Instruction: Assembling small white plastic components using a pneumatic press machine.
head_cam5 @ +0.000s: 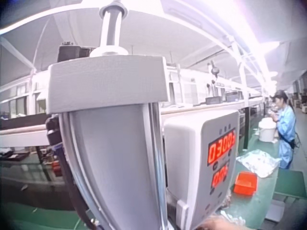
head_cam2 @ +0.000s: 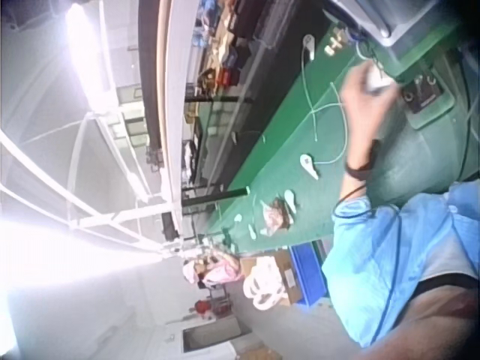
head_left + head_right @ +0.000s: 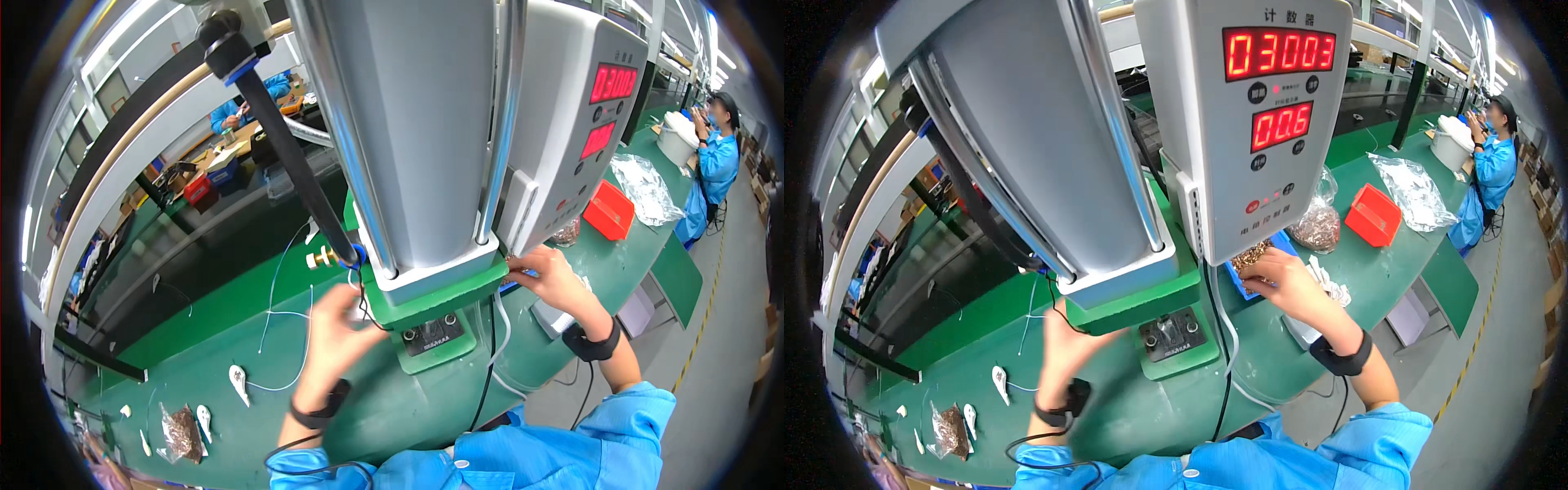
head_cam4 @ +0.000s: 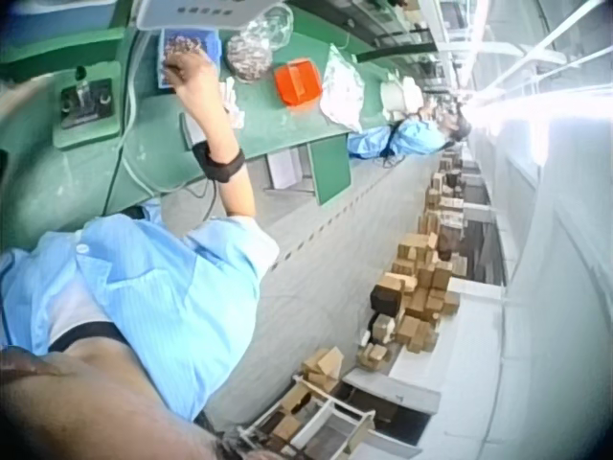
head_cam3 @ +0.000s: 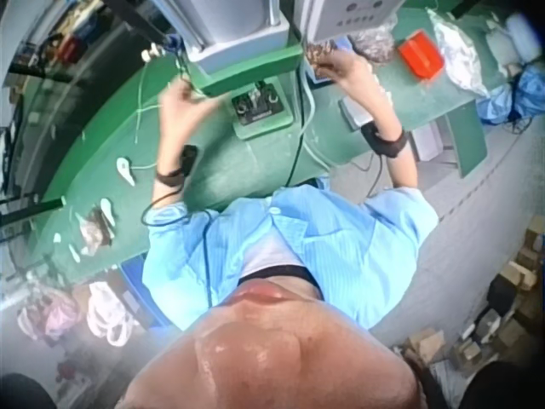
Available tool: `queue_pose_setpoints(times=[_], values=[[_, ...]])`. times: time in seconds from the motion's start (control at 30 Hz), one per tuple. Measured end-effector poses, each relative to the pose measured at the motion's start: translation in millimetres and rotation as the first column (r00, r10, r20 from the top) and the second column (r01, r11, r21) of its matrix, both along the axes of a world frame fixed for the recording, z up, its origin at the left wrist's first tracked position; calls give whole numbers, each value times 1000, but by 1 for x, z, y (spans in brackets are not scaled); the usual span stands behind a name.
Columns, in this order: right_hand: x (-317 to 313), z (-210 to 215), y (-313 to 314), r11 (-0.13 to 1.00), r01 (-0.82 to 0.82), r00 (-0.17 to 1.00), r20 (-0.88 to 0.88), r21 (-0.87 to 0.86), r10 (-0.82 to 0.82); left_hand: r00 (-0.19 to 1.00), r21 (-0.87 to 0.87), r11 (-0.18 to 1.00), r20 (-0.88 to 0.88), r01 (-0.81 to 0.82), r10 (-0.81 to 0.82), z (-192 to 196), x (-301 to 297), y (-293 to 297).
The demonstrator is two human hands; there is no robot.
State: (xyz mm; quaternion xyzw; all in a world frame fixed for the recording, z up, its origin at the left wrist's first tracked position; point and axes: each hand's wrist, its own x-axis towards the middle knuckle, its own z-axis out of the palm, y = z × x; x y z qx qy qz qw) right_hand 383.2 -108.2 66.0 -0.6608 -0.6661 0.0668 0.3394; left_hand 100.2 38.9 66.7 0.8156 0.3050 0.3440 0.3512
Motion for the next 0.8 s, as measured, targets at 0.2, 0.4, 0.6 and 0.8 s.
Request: queue_pose_setpoints(times=[0.2, 0.4, 0.6, 0.8], values=[[-28, -5, 16, 970, -174, 984, -2, 171, 177, 996, -144, 986, -3, 87, -88, -10, 31, -32], [-24, -10, 15, 983, -157, 975, -144, 93, 170, 990, -53, 996, -117, 70, -76, -14, 30, -31], [-29, 0, 18, 989, -138, 970, -193, 58, 147, 987, -58, 992, -111, 113, -119, -6, 32, -38], [-42, 11, 23, 977, -212, 856, -488, -26, 172, 978, -51, 996, -190, 71, -80, -8, 37, -38]])
